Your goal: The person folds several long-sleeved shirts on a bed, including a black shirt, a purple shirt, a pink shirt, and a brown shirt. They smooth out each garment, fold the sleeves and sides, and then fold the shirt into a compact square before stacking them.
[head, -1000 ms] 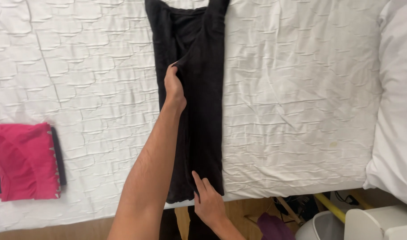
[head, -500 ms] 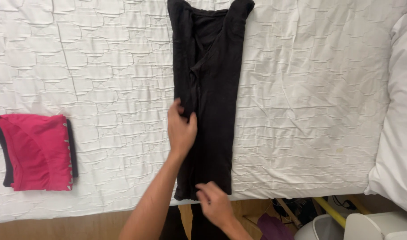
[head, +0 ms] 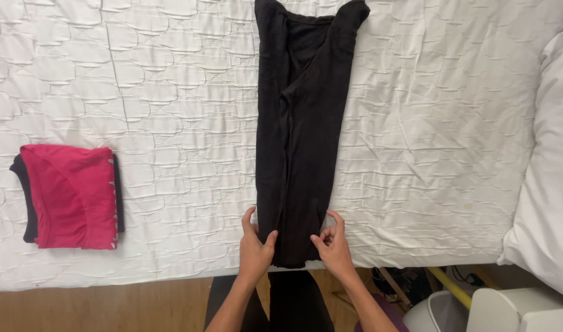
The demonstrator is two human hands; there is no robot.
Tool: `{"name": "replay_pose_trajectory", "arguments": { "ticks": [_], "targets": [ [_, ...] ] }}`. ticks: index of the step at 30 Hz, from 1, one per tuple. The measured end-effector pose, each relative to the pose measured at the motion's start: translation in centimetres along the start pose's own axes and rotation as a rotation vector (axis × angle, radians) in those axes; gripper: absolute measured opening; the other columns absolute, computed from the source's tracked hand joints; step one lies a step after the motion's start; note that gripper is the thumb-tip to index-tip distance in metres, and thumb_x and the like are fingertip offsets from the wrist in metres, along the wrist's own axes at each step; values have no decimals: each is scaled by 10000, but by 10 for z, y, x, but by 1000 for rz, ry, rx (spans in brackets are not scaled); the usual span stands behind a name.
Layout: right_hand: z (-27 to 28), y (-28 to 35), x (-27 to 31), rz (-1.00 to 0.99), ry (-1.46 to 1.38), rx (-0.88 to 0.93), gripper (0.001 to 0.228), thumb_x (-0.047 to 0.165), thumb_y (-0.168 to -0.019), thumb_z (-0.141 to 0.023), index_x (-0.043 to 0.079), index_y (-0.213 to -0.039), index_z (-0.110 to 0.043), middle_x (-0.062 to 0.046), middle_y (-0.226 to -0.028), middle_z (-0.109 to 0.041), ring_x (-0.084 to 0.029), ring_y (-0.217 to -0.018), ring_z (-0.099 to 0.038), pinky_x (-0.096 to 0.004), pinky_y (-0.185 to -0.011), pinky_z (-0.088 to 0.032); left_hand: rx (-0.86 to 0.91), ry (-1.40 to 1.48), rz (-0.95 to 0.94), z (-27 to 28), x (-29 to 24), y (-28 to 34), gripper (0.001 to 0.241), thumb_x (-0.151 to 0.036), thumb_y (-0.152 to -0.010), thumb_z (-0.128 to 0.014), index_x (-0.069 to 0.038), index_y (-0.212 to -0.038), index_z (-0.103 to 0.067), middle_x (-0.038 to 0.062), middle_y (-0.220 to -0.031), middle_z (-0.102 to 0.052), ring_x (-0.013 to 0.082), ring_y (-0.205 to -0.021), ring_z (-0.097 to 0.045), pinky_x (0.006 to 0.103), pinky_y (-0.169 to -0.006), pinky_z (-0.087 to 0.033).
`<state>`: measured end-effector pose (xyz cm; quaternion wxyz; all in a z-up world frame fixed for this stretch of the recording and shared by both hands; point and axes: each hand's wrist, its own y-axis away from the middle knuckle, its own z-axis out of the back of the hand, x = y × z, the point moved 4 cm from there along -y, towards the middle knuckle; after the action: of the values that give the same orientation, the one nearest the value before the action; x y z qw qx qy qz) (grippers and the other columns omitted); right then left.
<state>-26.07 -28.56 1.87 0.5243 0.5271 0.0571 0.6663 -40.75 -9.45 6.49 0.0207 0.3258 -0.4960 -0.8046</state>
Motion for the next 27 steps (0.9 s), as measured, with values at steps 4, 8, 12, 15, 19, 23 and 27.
{"name": "replay_pose_trajectory", "arguments": {
  "ticks": [4, 8, 12, 15, 19, 23, 27],
  "targets": [
    [4, 6, 1, -68, -112, 14, 843, 114, -846, -748, 117, -1542, -273, 7, -902, -541, -105, -712, -593, -287, -631, -535, 82, 159, -121, -4, 31, -3, 828, -97, -909, -665, -176, -1585, -193, 262, -1037, -662, 322, -932, -708, 404, -818, -576],
    [1, 7, -63, -197, -146, 103, 527, 141, -909, -756, 12, -1348, -492, -38, -850, -607, -102, -698, -559, -283, -640, -492, 102, 289, -321, -6, 54, 1, 635, -25, -922, -624, -141, -1482, -347, 177, -1142, -683, 222, -1043, -701, 350, -907, -552],
    [11, 23, -55, -361, -448, 103, 292, 177, -949, -719, -68, -1108, -709, -63, -920, -692, -120, -837, -624, -280, -782, -528, 37, 268, -287, -14, 91, -4, 256, -57, -952, -636, -52, -1206, -671, 126, -1060, -757, 195, -991, -700, 324, -903, -527],
    [14, 30, -91, -382, -618, 93, 300, 158, -929, -721, -38, -1151, -668, -99, -1008, -728, -158, -943, -672, -308, -876, -554, 40, 282, -189, -10, 90, 0, 187, -107, -932, -665, -39, -1074, -767, 83, -955, -792, 165, -919, -720, 303, -854, -549],
    [22, 30, -17, -180, -552, 155, 479, 150, -918, -755, 68, -1317, -501, -140, -1129, -703, -190, -1056, -658, -353, -944, -543, 92, 284, -200, -2, 70, -1, 216, -141, -906, -696, -53, -1082, -784, 58, -955, -798, 151, -913, -717, 298, -842, -547],
    [24, 25, 19, -64, -239, 196, 599, 220, -886, -733, 149, -1436, -507, -106, -1330, -626, -255, -1174, -591, -401, -1015, -487, 220, 167, -186, 5, 51, -1, 330, -152, -873, -713, -80, -1191, -762, 106, -1035, -767, 228, -930, -675, 338, -832, -538],
    [17, 18, -14, -184, -88, 271, 455, 261, -913, -721, 133, -1349, -704, -94, -1322, -703, -319, -1145, -614, -416, -1009, -488, 237, 93, -425, 8, 30, 8, 538, -102, -798, -786, -57, -1315, -644, 148, -1258, -668, 301, -1198, -611, 359, -968, -467]
  ]
}}
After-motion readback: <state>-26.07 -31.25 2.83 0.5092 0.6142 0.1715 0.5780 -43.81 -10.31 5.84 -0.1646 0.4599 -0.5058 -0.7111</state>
